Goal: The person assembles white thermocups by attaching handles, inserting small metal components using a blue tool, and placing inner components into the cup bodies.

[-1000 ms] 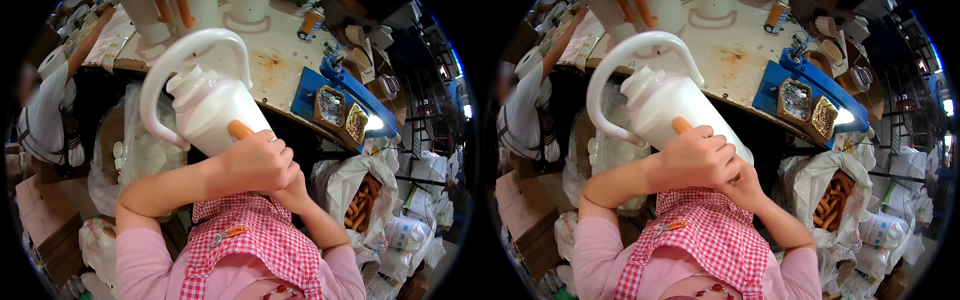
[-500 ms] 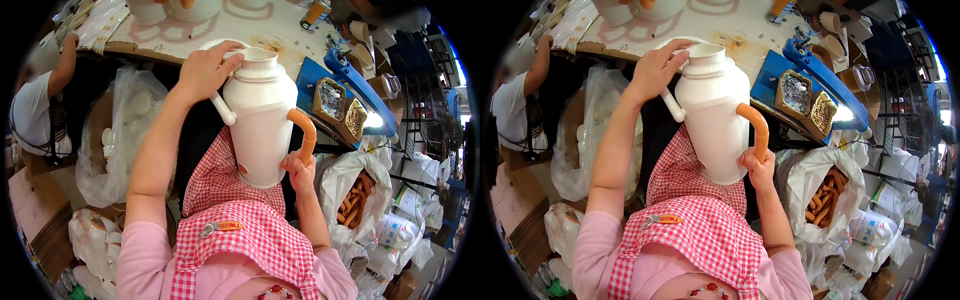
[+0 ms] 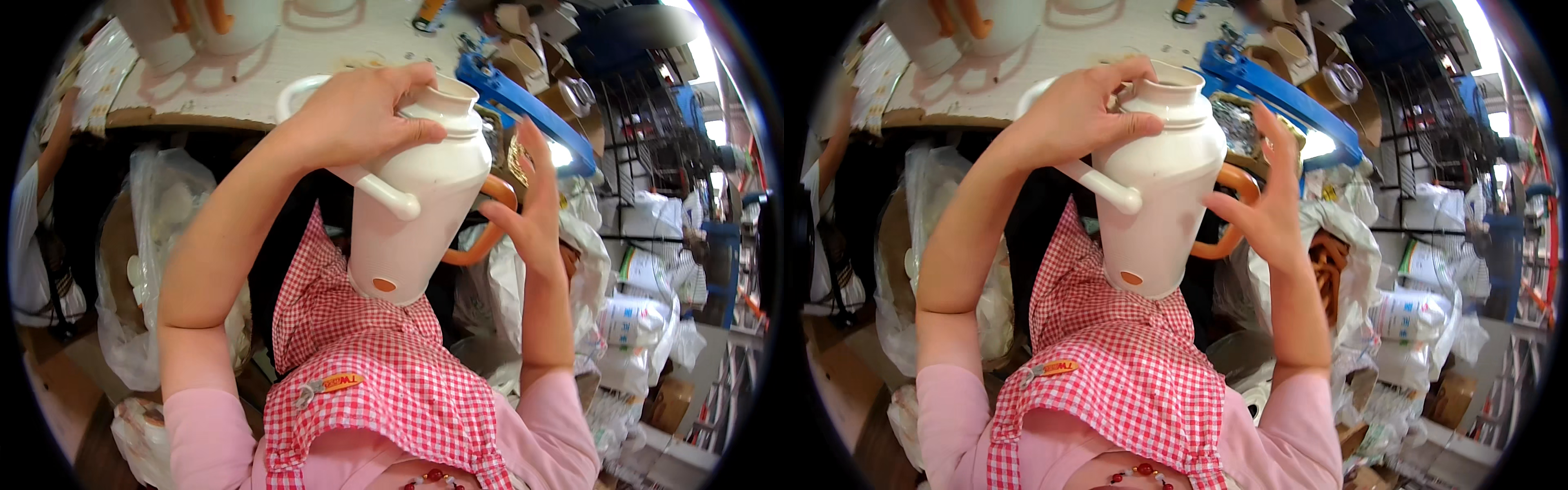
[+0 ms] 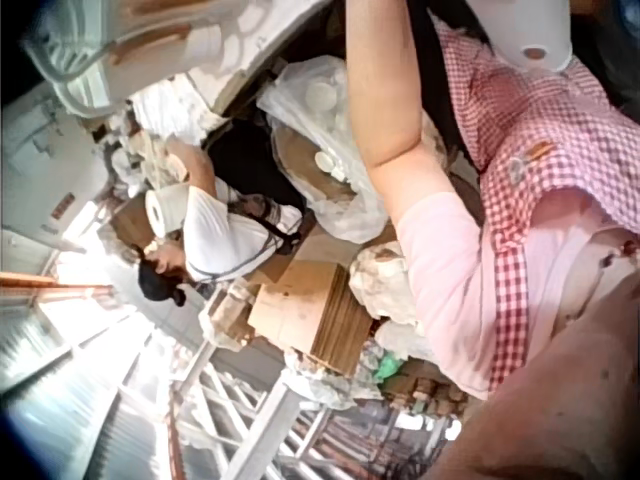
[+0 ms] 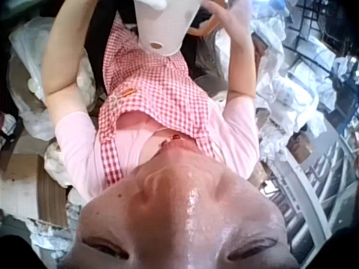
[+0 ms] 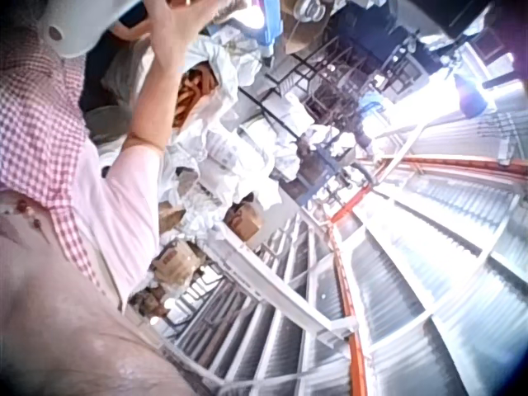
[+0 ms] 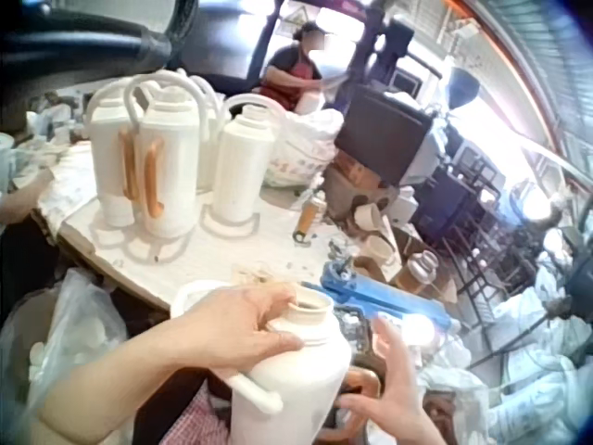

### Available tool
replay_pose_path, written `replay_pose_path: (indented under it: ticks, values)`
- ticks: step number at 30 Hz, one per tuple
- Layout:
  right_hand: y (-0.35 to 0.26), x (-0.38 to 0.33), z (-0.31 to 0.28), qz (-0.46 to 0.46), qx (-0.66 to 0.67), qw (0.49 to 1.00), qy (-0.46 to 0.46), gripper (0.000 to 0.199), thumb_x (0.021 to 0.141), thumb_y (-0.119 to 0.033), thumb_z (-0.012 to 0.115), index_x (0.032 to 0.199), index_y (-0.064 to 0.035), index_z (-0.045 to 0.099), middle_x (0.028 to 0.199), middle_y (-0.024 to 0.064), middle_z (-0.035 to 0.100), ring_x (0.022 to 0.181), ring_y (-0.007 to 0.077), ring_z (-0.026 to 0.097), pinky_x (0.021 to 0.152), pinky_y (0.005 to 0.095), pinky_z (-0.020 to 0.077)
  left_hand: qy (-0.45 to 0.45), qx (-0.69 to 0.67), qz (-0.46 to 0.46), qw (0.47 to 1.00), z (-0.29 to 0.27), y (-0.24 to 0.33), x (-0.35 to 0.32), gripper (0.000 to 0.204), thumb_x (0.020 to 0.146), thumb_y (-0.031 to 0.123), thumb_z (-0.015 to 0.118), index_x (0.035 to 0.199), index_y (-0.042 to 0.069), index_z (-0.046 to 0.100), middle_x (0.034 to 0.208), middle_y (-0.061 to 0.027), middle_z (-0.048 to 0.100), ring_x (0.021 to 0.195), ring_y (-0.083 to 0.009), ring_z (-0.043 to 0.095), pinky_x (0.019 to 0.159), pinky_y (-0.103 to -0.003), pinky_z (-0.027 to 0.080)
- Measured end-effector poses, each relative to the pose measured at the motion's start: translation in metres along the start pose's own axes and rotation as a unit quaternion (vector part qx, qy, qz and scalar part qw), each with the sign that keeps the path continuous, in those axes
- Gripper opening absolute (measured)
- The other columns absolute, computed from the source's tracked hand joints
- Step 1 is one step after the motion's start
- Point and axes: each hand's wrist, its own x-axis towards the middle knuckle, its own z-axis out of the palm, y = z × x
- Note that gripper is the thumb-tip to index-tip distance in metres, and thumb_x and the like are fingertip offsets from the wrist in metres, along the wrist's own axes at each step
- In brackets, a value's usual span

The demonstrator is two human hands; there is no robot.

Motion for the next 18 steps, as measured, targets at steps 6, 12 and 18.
replay_pose_path:
  ticks: [6,12,18]
  values:
    - [-0.007,0.035,0.017,0.05,0.171,0.971,-0.163,0.114,0.073,-0.018,0.09,0.16,-0.0074,0.017,0.158,0.0137,0.03,0.142,0.0267,0.039,0.107,0.0408,0.0478,0.1,0.154,0.023,0.983,0.014,0.013,0.001,0.054,0.078,0.044,0.076,0.115,0.007,0.064,0.089,-0.0172,0.071,0.08,-0.033,0.07,0.072,-0.042,0.054]
    - [-0.031,0.023,0.047,-0.009,-0.098,0.992,-0.073,0.111,0.066,-0.027,0.093,0.151,0.0003,0.027,0.14,0.0198,0.041,0.134,0.0336,0.042,0.112,0.0454,0.0382,0.066,0.108,-0.008,0.992,0.007,0.007,-0.011,0.05,0.076,0.043,0.078,0.109,0.007,0.065,0.076,-0.0147,0.069,0.07,-0.0322,0.069,0.067,-0.04,0.053]
    - [-0.011,0.044,0.056,-0.032,-0.024,0.992,-0.117,0.109,0.063,-0.035,0.092,0.143,0.0032,0.031,0.135,0.0227,0.042,0.128,0.0388,0.041,0.109,0.0492,0.038,0.092,0.176,-0.012,0.98,-0.001,0.007,-0.021,0.053,0.078,0.049,0.075,0.113,0.009,0.07,0.086,-0.0132,0.073,0.081,-0.0332,0.071,0.074,-0.043,0.054]
